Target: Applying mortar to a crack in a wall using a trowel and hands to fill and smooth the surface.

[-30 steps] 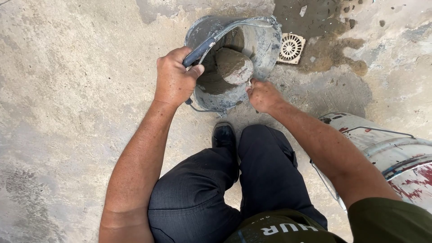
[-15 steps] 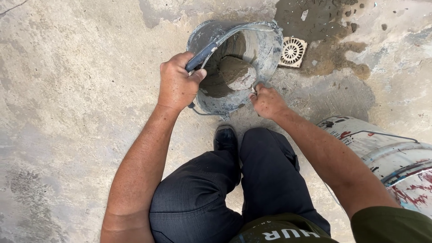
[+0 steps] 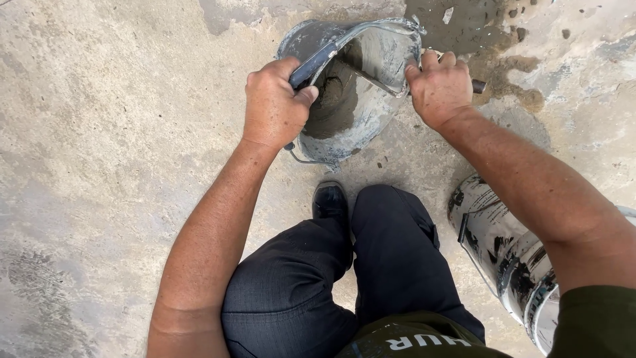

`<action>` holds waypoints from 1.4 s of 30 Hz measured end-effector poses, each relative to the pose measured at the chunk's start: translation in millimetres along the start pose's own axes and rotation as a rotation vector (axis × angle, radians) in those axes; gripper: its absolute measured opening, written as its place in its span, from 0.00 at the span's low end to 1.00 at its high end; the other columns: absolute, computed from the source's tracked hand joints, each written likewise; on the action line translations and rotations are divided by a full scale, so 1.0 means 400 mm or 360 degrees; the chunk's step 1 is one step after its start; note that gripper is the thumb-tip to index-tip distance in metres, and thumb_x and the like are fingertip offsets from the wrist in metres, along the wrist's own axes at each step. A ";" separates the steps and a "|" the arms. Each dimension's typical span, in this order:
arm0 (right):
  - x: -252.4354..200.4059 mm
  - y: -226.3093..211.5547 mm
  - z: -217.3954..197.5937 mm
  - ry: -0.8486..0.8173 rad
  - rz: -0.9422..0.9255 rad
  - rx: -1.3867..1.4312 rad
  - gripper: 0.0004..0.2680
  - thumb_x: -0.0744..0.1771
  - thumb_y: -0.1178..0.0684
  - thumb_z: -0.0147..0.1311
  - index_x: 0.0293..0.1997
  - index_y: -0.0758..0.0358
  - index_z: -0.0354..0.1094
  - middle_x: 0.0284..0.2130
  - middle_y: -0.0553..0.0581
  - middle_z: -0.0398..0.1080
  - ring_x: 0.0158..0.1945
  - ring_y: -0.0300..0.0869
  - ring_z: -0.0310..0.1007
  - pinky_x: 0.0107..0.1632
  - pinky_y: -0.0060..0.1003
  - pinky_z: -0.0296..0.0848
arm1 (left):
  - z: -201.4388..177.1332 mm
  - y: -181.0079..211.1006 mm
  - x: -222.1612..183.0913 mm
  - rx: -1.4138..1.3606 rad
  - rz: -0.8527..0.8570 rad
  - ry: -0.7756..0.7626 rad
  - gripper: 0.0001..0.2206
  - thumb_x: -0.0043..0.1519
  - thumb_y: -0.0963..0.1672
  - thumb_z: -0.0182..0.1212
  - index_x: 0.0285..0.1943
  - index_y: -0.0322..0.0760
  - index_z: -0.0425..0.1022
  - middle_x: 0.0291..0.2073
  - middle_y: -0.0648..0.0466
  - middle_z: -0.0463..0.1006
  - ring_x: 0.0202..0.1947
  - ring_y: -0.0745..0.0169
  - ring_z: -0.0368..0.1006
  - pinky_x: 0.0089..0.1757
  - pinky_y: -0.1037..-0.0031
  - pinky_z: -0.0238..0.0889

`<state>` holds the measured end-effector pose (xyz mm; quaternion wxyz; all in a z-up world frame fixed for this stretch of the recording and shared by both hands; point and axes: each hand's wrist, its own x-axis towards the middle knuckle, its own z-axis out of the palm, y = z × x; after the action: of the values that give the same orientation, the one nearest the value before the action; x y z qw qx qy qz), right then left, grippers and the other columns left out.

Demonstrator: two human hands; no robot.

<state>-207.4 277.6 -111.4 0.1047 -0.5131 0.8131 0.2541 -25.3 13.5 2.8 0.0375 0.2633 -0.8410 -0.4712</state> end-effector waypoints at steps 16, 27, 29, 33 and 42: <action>0.040 0.020 0.091 0.0467 -0.0561 -0.0079 0.12 0.69 0.55 0.46 0.57 0.64 0.72 0.38 0.58 0.79 0.35 0.44 0.81 0.29 0.36 0.84 | 0.063 0.047 0.034 0.0251 0.0103 -0.0005 0.09 0.53 0.40 0.73 0.33 0.40 0.74 0.20 0.58 0.66 0.20 0.63 0.60 0.25 0.67 0.60; 0.024 -0.027 0.197 0.0169 -0.0533 0.0182 0.15 0.66 0.54 0.42 0.55 0.69 0.67 0.30 0.56 0.74 0.25 0.41 0.75 0.20 0.34 0.75 | 0.062 0.056 0.022 0.0249 0.0149 0.0083 0.10 0.53 0.41 0.71 0.32 0.41 0.70 0.22 0.59 0.71 0.23 0.61 0.65 0.27 0.66 0.60; 0.021 -0.050 0.223 0.0198 -0.0531 0.0250 0.16 0.65 0.55 0.42 0.57 0.72 0.67 0.30 0.58 0.75 0.25 0.41 0.75 0.20 0.34 0.76 | 0.056 0.061 0.016 0.0214 0.0176 0.0106 0.11 0.53 0.40 0.70 0.30 0.41 0.69 0.21 0.60 0.69 0.22 0.63 0.63 0.26 0.68 0.60; 0.018 -0.111 0.261 0.0249 -0.0496 0.0501 0.10 0.69 0.49 0.45 0.49 0.64 0.68 0.31 0.56 0.73 0.29 0.46 0.75 0.26 0.41 0.77 | 0.049 0.065 0.010 0.0129 0.0049 0.0111 0.11 0.53 0.40 0.68 0.28 0.41 0.66 0.20 0.60 0.66 0.22 0.63 0.59 0.26 0.68 0.57; -0.016 -0.221 0.233 0.0124 -0.0349 0.0862 0.12 0.69 0.47 0.44 0.49 0.65 0.69 0.39 0.67 0.75 0.38 0.54 0.79 0.35 0.46 0.82 | 0.044 0.053 -0.011 0.0078 -0.0066 0.0166 0.17 0.54 0.40 0.69 0.25 0.43 0.58 0.19 0.61 0.59 0.22 0.66 0.54 0.25 0.70 0.52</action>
<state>-134.3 300.8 -214.8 0.2333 -0.5607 0.7945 -0.0051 -35.8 38.0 11.3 0.0649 0.3058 -0.8435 -0.4368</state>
